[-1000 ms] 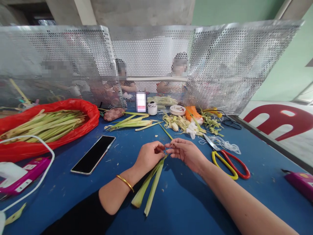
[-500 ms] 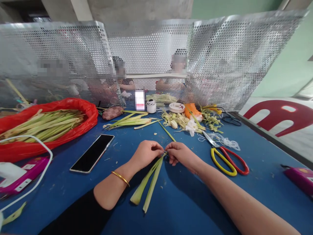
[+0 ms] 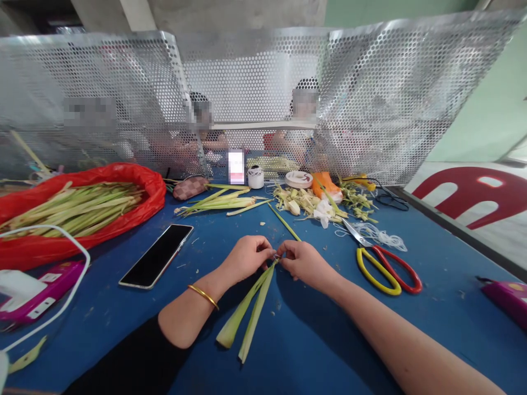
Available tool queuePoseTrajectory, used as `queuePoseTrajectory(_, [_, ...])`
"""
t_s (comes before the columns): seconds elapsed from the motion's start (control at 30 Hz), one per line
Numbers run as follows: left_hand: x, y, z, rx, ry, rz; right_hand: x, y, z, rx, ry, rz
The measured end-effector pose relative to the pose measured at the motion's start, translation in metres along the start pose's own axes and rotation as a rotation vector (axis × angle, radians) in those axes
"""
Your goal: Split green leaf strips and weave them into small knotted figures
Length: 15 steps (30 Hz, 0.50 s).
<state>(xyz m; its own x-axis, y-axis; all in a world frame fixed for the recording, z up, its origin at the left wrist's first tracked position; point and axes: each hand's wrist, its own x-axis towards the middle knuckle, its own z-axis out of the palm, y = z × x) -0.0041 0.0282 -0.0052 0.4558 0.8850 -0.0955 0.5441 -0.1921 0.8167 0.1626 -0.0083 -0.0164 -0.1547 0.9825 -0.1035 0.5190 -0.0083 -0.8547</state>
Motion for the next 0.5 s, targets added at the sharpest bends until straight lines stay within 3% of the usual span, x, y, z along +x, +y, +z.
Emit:
queuePoseTrajectory(0.13, [-0.0021, 0.0031, 0.0029, -0.044, -0.036, -0.102, -0.0013, -0.0027, -0.0001, -0.073, 0.009, -0.032])
queuePoseTrajectory(0.4, [-0.0030, 0.0011, 0.0005, -0.024, -0.044, -0.070, -0.0043, -0.0074, 0.0010, -0.247, 0.124, -0.082])
queuePoseTrajectory(0.5, [-0.0027, -0.0007, 0.0003, 0.014, -0.045, -0.074, -0.0064, -0.0088, -0.0001, -0.322, 0.098, -0.110])
